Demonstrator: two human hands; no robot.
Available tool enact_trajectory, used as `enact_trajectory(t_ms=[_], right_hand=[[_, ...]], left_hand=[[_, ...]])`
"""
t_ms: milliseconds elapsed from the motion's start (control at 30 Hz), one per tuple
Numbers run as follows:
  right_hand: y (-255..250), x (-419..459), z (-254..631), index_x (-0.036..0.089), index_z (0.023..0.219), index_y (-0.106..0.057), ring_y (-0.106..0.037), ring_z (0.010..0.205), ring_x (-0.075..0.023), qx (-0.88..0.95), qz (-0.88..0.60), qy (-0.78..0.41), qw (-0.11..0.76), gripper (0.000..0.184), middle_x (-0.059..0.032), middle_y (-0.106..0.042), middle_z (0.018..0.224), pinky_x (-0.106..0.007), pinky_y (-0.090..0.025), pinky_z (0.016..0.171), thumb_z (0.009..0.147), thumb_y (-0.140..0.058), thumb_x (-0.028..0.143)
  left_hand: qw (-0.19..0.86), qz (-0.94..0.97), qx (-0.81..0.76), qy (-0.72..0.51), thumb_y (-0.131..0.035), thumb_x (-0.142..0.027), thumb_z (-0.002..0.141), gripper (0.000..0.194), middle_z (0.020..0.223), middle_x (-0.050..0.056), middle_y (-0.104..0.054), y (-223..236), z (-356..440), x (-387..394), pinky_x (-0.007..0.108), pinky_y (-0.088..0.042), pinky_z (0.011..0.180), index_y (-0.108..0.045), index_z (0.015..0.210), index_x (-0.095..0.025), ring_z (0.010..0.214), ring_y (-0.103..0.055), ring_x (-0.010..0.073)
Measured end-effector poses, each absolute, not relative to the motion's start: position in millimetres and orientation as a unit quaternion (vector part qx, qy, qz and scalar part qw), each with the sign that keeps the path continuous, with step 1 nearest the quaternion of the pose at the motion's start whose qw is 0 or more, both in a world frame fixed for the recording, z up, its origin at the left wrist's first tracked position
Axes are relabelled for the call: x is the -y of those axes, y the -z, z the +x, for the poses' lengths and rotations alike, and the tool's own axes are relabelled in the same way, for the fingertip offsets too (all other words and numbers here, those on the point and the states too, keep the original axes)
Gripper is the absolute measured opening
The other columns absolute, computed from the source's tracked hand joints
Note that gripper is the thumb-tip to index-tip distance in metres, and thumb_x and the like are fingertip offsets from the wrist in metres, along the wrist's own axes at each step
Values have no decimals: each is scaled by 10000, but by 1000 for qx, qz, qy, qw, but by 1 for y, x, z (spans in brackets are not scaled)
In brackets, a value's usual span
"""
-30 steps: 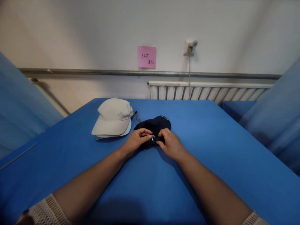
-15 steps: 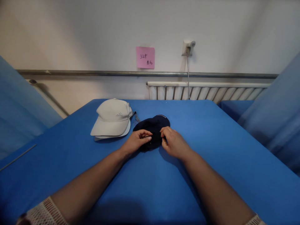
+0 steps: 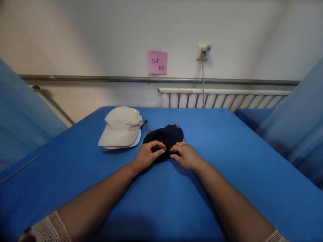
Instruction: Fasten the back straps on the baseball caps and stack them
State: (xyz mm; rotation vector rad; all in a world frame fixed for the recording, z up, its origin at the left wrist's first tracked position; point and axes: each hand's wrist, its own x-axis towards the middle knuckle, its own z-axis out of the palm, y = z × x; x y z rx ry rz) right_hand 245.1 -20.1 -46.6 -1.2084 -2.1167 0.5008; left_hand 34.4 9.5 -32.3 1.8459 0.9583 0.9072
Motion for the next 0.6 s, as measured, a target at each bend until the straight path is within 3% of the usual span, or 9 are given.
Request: enact_trajectory(t_ms=[133,300,500,600], right_hand=[[47,21,243,238,831,-617,-534,749,-168,804,-488,-128,314,178,3,-615,778,-305,-389,695,744,-601,84],[40,22,241,232,786,-513,-508,717,-176,777,-530,-53,334,262,3,-565,745,-294,-346,642,630,-534,22],[38,27,238,236,805,-453,-497,650,-164,761,-527,-19,378,227,-12,-548,786,-293,-352,610,667,-496,61],[38,28,238,236,822,-446,-499,665,-170,758,-509,6,407,203,-22,-533,793,-294,-367,617,705,-497,78]], left_hand=[[353,794,-363,-336,-659,-241,793,229,971,49,-715,31,33,-6,325,-510,833,-679,1018,-200,894,-651,191],[230,855,-344,-313,-587,-130,785,140,890,26,-654,24,32,0,293,-465,770,-627,897,-204,823,-600,168],[186,857,-309,-368,-536,-83,788,136,920,35,-623,19,31,4,296,-461,819,-562,849,-202,869,-586,164],[174,848,-314,-389,-549,-95,799,173,996,53,-644,17,32,6,313,-466,862,-569,934,-201,937,-603,180]])
